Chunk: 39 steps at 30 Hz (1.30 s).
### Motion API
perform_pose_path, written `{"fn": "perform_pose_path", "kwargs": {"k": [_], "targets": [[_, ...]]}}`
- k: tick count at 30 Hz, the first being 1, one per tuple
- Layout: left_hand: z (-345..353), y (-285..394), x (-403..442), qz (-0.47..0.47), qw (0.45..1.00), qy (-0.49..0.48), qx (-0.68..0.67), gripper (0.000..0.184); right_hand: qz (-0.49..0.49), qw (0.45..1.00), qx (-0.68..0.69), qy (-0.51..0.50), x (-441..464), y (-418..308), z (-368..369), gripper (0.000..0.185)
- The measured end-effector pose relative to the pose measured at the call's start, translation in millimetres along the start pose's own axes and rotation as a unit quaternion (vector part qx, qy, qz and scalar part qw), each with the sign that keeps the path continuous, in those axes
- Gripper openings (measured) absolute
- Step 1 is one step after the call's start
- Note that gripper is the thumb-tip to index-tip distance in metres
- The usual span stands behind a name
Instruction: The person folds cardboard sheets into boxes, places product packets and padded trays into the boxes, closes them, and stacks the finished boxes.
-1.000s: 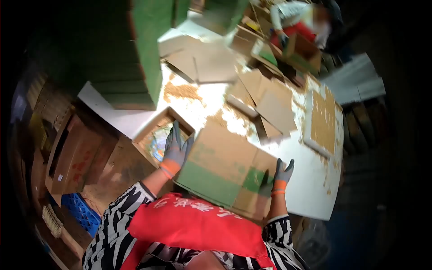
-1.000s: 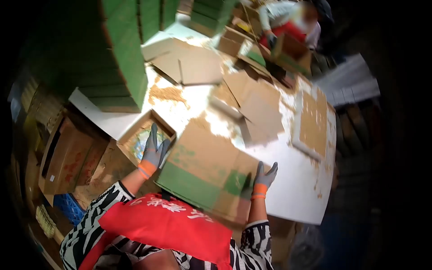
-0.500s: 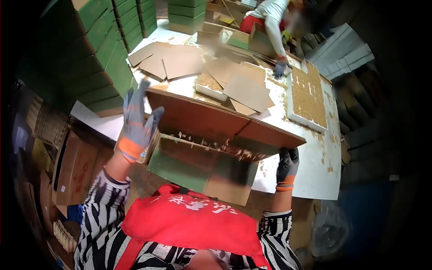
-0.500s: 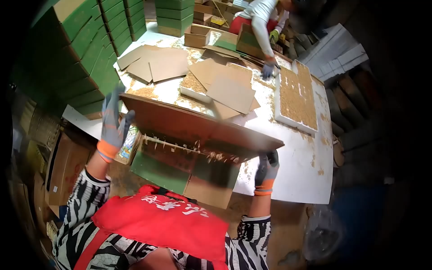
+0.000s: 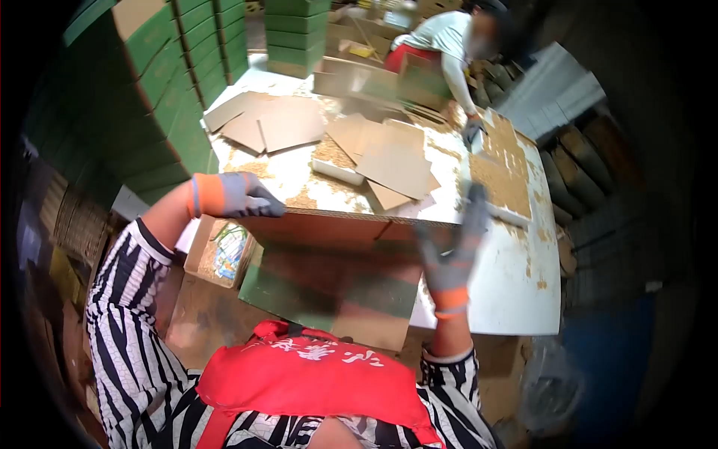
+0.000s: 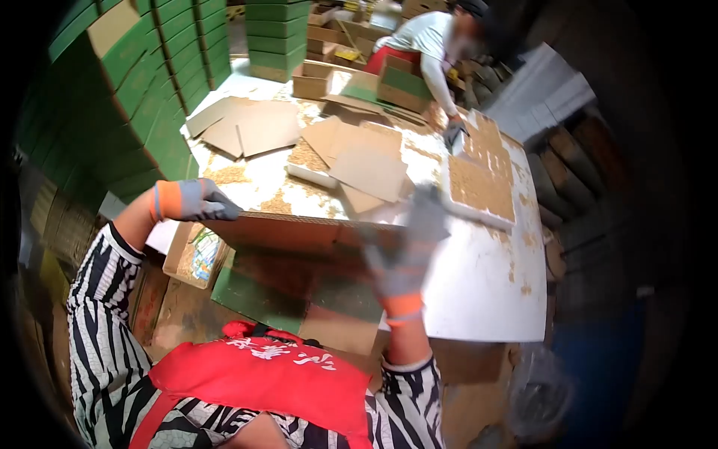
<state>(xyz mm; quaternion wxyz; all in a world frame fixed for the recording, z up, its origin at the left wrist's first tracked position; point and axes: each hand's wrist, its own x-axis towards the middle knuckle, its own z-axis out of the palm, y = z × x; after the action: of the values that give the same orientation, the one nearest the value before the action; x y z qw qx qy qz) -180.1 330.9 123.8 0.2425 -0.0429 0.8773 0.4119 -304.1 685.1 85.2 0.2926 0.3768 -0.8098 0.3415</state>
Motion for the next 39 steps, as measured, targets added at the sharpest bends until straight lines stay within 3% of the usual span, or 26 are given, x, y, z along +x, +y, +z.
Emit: {"fn": "perform_pose_path", "kwargs": {"k": [4, 6, 8, 10, 11, 12, 14, 16, 19, 20, 22, 23, 24, 25, 26, 27, 28, 29, 30, 32, 33, 34, 36, 37, 38, 39], "targets": [[-23.5, -15.6, 21.3, -0.053, 0.997, -0.052, -0.034, 0.032, -0.078, 0.970, -0.106, -0.202, 9.8, -54.1, 35.7, 0.078], [-23.1, -10.5, 22.9, -0.064, 0.989, -0.075, -0.111, 0.035, -0.079, 0.974, -0.092, -0.189, -14.1, -50.5, 28.5, 0.073], [-17.1, -5.5, 25.1, 0.040, 0.999, -0.021, 0.017, 0.038, -0.081, 0.975, -0.080, -0.192, -31.1, -53.8, 16.2, 0.067], [-3.9, -15.1, 26.1, 0.227, 0.970, 0.091, -0.005, 0.033, -0.087, 0.977, -0.057, -0.188, -45.1, -58.7, 2.1, 0.047], [-2.7, 27.6, -2.6, 0.033, 0.991, 0.088, -0.091, 0.028, -0.075, 0.985, -0.025, -0.153, -51.5, -61.0, -6.8, 0.041], [2.6, 5.8, 2.4, 0.204, 0.958, 0.201, 0.007, 0.023, -0.066, 0.991, 0.008, -0.119, -54.3, -61.6, -16.4, 0.035], [7.0, 44.3, -37.3, 0.037, 0.959, 0.256, -0.116, 0.023, 0.030, 0.987, 0.108, -0.115, -46.8, -65.4, -50.7, 0.024], [21.2, 33.5, -49.0, 0.002, 0.960, 0.245, -0.136, 0.028, 0.059, 0.946, 0.249, -0.197, -46.2, -60.1, -73.4, 0.022], [73.4, 12.5, -21.1, 0.063, 0.973, 0.221, -0.008, 0.046, -0.003, 0.897, 0.218, -0.384, -38.2, -71.3, -71.9, 0.016], [86.4, 19.4, -11.0, 0.104, 0.962, 0.204, 0.151, 0.053, -0.043, 0.875, 0.256, -0.409, -35.9, -70.1, -59.1, 0.034], [115.3, -25.9, 30.3, 0.223, 0.939, 0.082, 0.247, 0.060, 0.067, 0.810, 0.375, -0.447, -34.9, -68.5, -38.5, 0.055], [99.5, -18.4, 34.8, 0.087, 0.995, -0.027, 0.045, 0.060, 0.192, 0.709, 0.430, -0.524, -29.3, -57.3, -22.2, 0.064], [78.1, -10.6, 39.4, -0.052, 0.977, -0.132, -0.159, 0.062, 0.244, 0.736, 0.430, -0.462, -36.5, -46.0, -0.7, 0.058], [70.1, -26.7, 45.5, 0.005, 0.911, -0.126, -0.393, 0.073, 0.244, 0.784, 0.390, -0.417, -58.6, -33.6, 18.8, 0.056], [68.7, -27.0, 40.3, 0.031, 0.921, -0.038, -0.388, 0.069, 0.240, 0.827, 0.349, -0.369, -73.5, -27.4, 32.4, 0.055], [67.4, -27.4, 35.0, 0.054, 0.925, 0.051, -0.371, 0.065, 0.218, 0.866, 0.183, -0.411, -58.9, -53.3, 17.4, 0.054], [86.9, -28.6, 31.7, 0.086, 0.939, 0.154, -0.294, 0.057, 0.058, 0.938, 0.099, -0.328, -70.5, -55.6, 28.0, 0.058], [109.8, -30.3, 28.9, 0.111, 0.937, 0.254, -0.213, 0.049, -0.032, 0.956, 0.021, -0.290, -50.3, -65.9, 18.2, 0.062], [130.7, -34.3, 35.6, 0.137, 0.912, 0.379, 0.076, 0.058, -0.123, 0.960, -0.054, -0.245, -22.7, -75.3, 9.0, 0.067], [149.7, -4.5, 20.2, 0.142, 0.869, 0.399, 0.256, 0.075, -0.049, 0.989, -0.040, -0.133, 12.1, -67.9, 15.6, 0.071], [145.9, 4.3, 14.7, 0.087, 0.870, 0.425, 0.234, 0.095, -0.039, 0.997, -0.032, -0.058, 19.3, -54.4, 25.4, 0.070], [139.0, -1.7, 16.5, 0.153, 0.765, 0.557, 0.285, 0.100, -0.024, 0.992, -0.007, -0.128, 13.8, -55.4, 18.9, 0.065], [124.7, -4.9, 6.7, 0.086, 0.731, 0.625, 0.260, 0.096, 0.002, 0.966, 0.037, -0.257, -11.6, -58.5, 1.1, 0.054], [118.5, -14.4, 12.2, 0.047, 0.750, 0.618, 0.233, 0.093, -0.005, 0.943, 0.117, -0.311, -20.4, -53.2, -4.0, 0.046], [119.1, -18.6, 12.3, -0.053, 0.855, 0.512, 0.067, 0.084, -0.005, 0.910, 0.198, -0.364, -35.6, -48.9, -10.0, 0.039], [121.7, -24.5, 13.9, -0.078, 0.877, 0.463, 0.104, 0.077, 0.161, 0.878, 0.323, -0.314, -55.2, -32.2, -4.8, 0.031]]}}
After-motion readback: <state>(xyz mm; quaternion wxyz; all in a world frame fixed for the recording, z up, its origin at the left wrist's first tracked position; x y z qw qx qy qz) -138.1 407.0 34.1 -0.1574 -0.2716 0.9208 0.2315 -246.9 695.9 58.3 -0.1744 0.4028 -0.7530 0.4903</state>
